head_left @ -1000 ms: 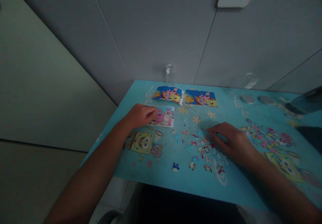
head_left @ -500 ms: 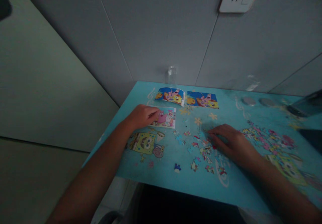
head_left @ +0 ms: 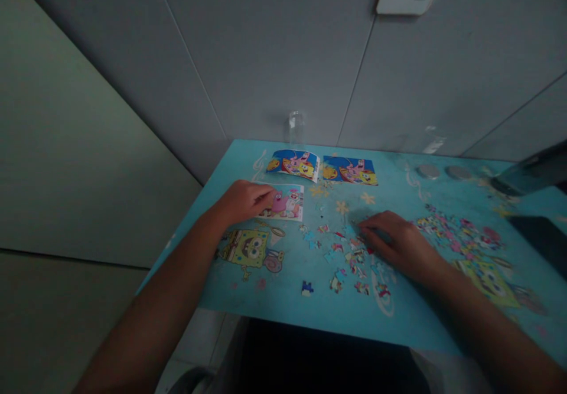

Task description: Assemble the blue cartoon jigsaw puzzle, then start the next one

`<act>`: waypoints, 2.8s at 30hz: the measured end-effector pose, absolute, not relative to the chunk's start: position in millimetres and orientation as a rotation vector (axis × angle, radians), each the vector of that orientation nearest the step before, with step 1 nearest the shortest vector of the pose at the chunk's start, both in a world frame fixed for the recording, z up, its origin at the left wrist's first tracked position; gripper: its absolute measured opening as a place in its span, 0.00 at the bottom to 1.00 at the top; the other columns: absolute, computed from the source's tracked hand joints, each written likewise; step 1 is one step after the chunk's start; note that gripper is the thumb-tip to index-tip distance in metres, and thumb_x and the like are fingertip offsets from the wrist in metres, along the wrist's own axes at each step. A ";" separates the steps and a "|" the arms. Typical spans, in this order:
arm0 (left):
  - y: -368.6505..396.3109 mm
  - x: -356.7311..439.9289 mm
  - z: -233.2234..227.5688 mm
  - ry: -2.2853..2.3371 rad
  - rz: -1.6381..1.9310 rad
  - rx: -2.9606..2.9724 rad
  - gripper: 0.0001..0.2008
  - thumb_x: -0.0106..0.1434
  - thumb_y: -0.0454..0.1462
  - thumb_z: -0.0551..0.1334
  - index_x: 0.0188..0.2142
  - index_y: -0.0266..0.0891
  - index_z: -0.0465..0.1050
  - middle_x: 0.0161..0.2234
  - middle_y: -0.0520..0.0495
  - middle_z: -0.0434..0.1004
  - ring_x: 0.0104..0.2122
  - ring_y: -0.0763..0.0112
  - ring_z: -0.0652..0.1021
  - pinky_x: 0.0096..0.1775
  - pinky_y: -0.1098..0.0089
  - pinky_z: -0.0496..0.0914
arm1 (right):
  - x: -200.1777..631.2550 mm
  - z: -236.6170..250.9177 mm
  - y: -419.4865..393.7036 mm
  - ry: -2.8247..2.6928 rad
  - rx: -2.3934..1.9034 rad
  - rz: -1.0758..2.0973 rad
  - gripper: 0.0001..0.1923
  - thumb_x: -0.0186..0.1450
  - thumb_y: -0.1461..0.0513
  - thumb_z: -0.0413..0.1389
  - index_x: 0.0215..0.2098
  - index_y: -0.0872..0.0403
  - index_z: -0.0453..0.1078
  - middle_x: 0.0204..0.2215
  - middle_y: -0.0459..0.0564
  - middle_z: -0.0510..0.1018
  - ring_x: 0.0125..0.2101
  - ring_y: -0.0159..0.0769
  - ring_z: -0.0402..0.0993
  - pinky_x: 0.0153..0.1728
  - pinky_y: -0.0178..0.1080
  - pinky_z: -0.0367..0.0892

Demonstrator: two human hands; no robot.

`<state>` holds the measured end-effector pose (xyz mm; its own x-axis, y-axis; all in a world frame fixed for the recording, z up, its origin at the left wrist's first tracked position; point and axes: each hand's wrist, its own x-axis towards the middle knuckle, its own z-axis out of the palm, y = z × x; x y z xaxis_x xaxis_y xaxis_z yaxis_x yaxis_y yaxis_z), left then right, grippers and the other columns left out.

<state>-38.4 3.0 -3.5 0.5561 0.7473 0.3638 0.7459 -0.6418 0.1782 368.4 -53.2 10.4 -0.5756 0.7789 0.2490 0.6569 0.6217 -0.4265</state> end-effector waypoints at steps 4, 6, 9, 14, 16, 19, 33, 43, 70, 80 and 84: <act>2.8 -38.0 -2.6 1.336 0.654 2.767 0.18 0.73 0.42 0.53 0.35 0.40 0.80 0.27 0.50 0.80 0.24 0.73 0.75 0.29 0.71 0.62 | 367.2 12.8 -55.2 -2.444 -1.144 0.412 0.10 0.72 0.60 0.53 0.47 0.49 0.76 0.41 0.51 0.82 0.43 0.44 0.79 0.47 0.49 0.73; 2.7 -38.3 -2.0 1.336 0.654 2.761 0.17 0.73 0.42 0.53 0.36 0.41 0.80 0.28 0.50 0.81 0.25 0.73 0.76 0.30 0.71 0.63 | 366.3 14.5 -55.9 -2.442 -1.148 0.405 0.10 0.72 0.60 0.53 0.47 0.49 0.76 0.41 0.51 0.82 0.42 0.44 0.79 0.47 0.48 0.73; 2.6 -38.9 -1.9 1.341 0.660 2.745 0.17 0.72 0.42 0.54 0.37 0.41 0.81 0.29 0.50 0.83 0.26 0.72 0.77 0.31 0.72 0.65 | 366.0 16.9 -56.5 -2.425 -1.156 0.386 0.10 0.72 0.60 0.53 0.46 0.49 0.76 0.39 0.50 0.82 0.41 0.43 0.79 0.45 0.47 0.73; 3.2 -40.5 -3.9 1.354 0.686 2.711 0.17 0.71 0.43 0.55 0.38 0.40 0.82 0.29 0.49 0.83 0.27 0.71 0.78 0.32 0.73 0.67 | 370.6 15.6 -55.8 -2.392 -1.136 0.341 0.09 0.72 0.61 0.54 0.46 0.51 0.75 0.40 0.52 0.82 0.41 0.43 0.78 0.45 0.47 0.73; 3.6 -41.2 -4.8 1.364 0.696 2.687 0.17 0.71 0.43 0.55 0.37 0.40 0.82 0.28 0.49 0.82 0.27 0.70 0.79 0.32 0.73 0.68 | 372.4 14.3 -55.2 -2.389 -1.141 0.328 0.09 0.72 0.61 0.54 0.46 0.51 0.75 0.40 0.52 0.82 0.41 0.43 0.78 0.45 0.47 0.73; 4.1 -42.0 -5.6 1.381 0.706 2.643 0.16 0.69 0.44 0.56 0.37 0.40 0.82 0.28 0.49 0.82 0.28 0.69 0.79 0.33 0.73 0.69 | 373.1 14.1 -54.9 -2.391 -1.145 0.335 0.09 0.72 0.61 0.54 0.46 0.51 0.75 0.40 0.52 0.82 0.42 0.43 0.78 0.46 0.47 0.73; 4.2 -43.6 -6.5 1.407 0.685 2.651 0.16 0.69 0.43 0.56 0.37 0.40 0.82 0.29 0.49 0.83 0.28 0.69 0.80 0.33 0.73 0.69 | 361.9 13.5 -60.2 -2.490 -1.072 0.424 0.10 0.73 0.60 0.53 0.46 0.52 0.76 0.40 0.54 0.81 0.42 0.44 0.76 0.47 0.49 0.71; 6.9 -48.9 -12.1 1.427 0.617 2.686 0.17 0.71 0.43 0.55 0.41 0.40 0.82 0.34 0.48 0.84 0.31 0.68 0.81 0.36 0.70 0.70 | 369.1 19.1 -58.2 -2.507 -1.056 0.406 0.10 0.73 0.61 0.53 0.47 0.52 0.76 0.40 0.54 0.81 0.43 0.44 0.75 0.47 0.48 0.71; 5.5 -47.9 -9.1 1.419 0.601 2.690 0.17 0.72 0.44 0.55 0.41 0.42 0.82 0.34 0.48 0.85 0.32 0.68 0.82 0.37 0.71 0.71 | 395.1 38.6 -61.0 -2.544 -1.094 1.070 0.08 0.68 0.56 0.60 0.44 0.46 0.79 0.41 0.46 0.82 0.42 0.38 0.79 0.46 0.42 0.73; 2.8 -42.7 -5.4 1.411 0.613 2.687 0.17 0.73 0.43 0.55 0.41 0.40 0.82 0.35 0.47 0.85 0.32 0.69 0.82 0.36 0.72 0.71 | 403.4 20.1 -60.3 -2.581 -1.070 1.166 0.04 0.69 0.57 0.60 0.39 0.47 0.77 0.40 0.47 0.79 0.41 0.38 0.78 0.43 0.41 0.73; 2.2 -42.9 -5.0 1.407 0.627 2.681 0.17 0.72 0.44 0.55 0.40 0.40 0.82 0.34 0.47 0.85 0.31 0.69 0.82 0.36 0.72 0.71 | 400.9 24.7 -62.4 -2.538 -1.095 1.227 0.06 0.69 0.56 0.59 0.37 0.47 0.78 0.37 0.46 0.82 0.37 0.37 0.79 0.40 0.39 0.73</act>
<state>-42.9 2.2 -5.0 0.5039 0.7987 0.3290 0.7788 -0.5848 0.2268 400.9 -62.4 24.7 -0.7317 0.6533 -0.1946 0.5582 0.4105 -0.7211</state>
